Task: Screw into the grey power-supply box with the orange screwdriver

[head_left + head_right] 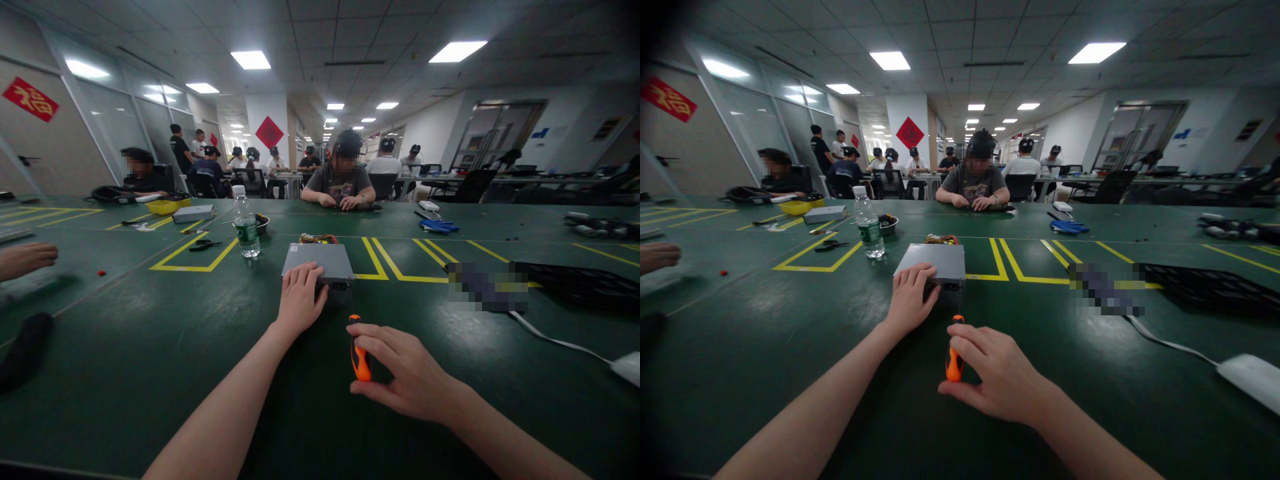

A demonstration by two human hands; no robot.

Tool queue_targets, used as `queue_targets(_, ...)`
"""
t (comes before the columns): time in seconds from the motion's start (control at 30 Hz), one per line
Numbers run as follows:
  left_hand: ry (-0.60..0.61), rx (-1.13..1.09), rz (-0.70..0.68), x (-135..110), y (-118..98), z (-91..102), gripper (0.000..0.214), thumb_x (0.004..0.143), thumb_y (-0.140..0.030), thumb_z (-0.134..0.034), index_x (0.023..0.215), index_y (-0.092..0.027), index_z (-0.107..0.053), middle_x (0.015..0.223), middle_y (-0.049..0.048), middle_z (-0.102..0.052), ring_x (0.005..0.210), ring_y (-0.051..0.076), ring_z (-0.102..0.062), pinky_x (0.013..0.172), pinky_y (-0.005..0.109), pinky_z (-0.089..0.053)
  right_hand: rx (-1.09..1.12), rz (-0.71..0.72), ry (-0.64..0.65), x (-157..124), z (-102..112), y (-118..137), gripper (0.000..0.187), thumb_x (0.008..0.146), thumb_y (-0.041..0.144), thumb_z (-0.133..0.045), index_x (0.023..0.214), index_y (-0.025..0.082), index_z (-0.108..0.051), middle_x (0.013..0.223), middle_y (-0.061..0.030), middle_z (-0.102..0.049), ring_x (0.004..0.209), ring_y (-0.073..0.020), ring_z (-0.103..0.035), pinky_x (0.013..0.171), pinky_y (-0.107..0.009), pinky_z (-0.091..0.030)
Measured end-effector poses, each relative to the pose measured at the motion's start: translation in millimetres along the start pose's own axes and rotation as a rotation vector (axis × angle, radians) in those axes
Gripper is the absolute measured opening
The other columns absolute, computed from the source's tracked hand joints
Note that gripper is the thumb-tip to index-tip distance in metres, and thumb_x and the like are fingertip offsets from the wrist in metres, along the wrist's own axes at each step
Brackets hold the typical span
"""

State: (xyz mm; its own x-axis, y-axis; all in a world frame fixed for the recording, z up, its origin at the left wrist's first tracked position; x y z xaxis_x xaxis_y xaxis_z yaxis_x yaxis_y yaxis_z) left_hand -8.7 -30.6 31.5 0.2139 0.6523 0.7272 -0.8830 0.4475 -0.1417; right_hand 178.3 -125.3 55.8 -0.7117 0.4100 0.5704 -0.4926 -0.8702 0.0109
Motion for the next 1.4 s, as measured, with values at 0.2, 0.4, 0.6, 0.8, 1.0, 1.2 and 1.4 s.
queue_targets(0.2, -0.006, 0.015, 0.005, -0.3, -1.4, 1.2, 0.03, 0.084, -0.027, -0.051, 0.114, -0.021, -0.05, 0.122, 0.0071, -0.054, 0.116, 0.024, -0.045, 0.099, 0.041, -0.031, -0.028, 0.009, 0.197, 1.1, 1.1, 2.9, 0.035, 0.088, 0.039, -0.051, 0.118, 0.022, -0.054, 0.121, -0.0137, -0.055, 0.097, -0.0238, -0.061, 0.075, -0.034, -0.05)
queue_targets(0.4, 0.005, 0.012, 0.006, -0.3, -1.6, 1.7, 0.031, 0.085, -0.027, -0.049, 0.115, -0.021, -0.05, 0.122, 0.0077, -0.054, 0.117, 0.024, -0.044, 0.098, 0.041, -0.031, 0.034, -0.03, 0.078, 1.8, -1.1, 3.5, 0.028, 0.087, 0.04, -0.052, 0.101, 0.015, -0.056, 0.109, -0.0136, -0.062, 0.083, -0.0207, -0.063, 0.07, -0.034, -0.051)
queue_targets(0.6, -0.005, 0.019, 0.012, -0.8, -1.9, 1.7, 0.032, 0.083, -0.028, -0.051, 0.114, -0.022, -0.05, 0.121, 0.0072, -0.055, 0.116, 0.024, -0.045, 0.098, 0.041, -0.032, 0.078, -0.083, 0.227, 3.1, 0.9, 5.7, 0.039, 0.085, 0.033, -0.056, 0.12, 0.019, -0.048, 0.121, -0.0147, -0.052, 0.098, -0.0237, -0.059, 0.076, -0.036, -0.052)
queue_targets(0.8, 0.0, 0.008, 0.013, -0.6, -2.7, 1.6, 0.031, 0.084, -0.027, -0.05, 0.115, -0.022, -0.051, 0.122, 0.0081, -0.055, 0.116, 0.025, -0.045, 0.098, 0.042, -0.032, 0.011, -0.029, 0.162, 4.6, -0.7, 8.6, 0.028, 0.085, 0.033, -0.055, 0.108, 0.017, -0.055, 0.114, -0.0137, -0.059, 0.088, -0.0226, -0.062, 0.072, -0.036, -0.051)
queue_targets(1.0, 0.001, 0.008, 0.018, -0.9, -1.8, 1.0, 0.031, 0.084, -0.027, -0.051, 0.115, -0.022, -0.05, 0.122, 0.0074, -0.054, 0.117, 0.025, -0.044, 0.099, 0.042, -0.031, 0.071, -0.152, 0.221, 4.1, -1.9, 9.9, 0.032, 0.077, 0.034, -0.065, 0.102, 0.017, -0.053, 0.115, -0.0128, -0.058, 0.093, -0.0232, -0.061, 0.076, -0.036, -0.052)
queue_targets(1.2, 0.0, 0.009, 0.013, -1.0, -1.8, 1.3, 0.031, 0.084, -0.027, -0.05, 0.114, -0.021, -0.05, 0.122, 0.0072, -0.054, 0.117, 0.024, -0.044, 0.099, 0.041, -0.03, -0.008, -0.014, 0.163, 4.7, 1.8, 8.4, 0.032, 0.086, 0.028, -0.052, 0.117, 0.019, -0.051, 0.117, -0.0148, -0.055, 0.094, -0.0245, -0.06, 0.073, -0.038, -0.052)
queue_targets(1.4, -0.002, 0.01, 0.014, -1.1, -1.6, 0.6, 0.031, 0.084, -0.028, -0.05, 0.114, -0.021, -0.05, 0.121, 0.0077, -0.054, 0.117, 0.025, -0.044, 0.099, 0.042, -0.03, 0.053, -0.12, 0.082, 3.7, 0.4, 6.1, 0.014, 0.082, 0.027, -0.054, 0.091, 0.017, -0.053, 0.103, -0.0115, -0.061, 0.08, -0.02, -0.063, 0.068, -0.034, -0.052)
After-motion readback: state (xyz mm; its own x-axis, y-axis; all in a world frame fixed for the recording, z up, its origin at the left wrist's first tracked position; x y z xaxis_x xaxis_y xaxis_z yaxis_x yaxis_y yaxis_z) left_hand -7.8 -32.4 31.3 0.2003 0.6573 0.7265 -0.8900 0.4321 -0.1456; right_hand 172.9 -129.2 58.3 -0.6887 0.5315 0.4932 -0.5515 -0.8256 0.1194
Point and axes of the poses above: each hand's wrist, its own x-axis towards the middle knuckle, its own z-axis out of the back of the hand, y = z × x, the point moved 2 cm from there along x, towards the middle knuckle
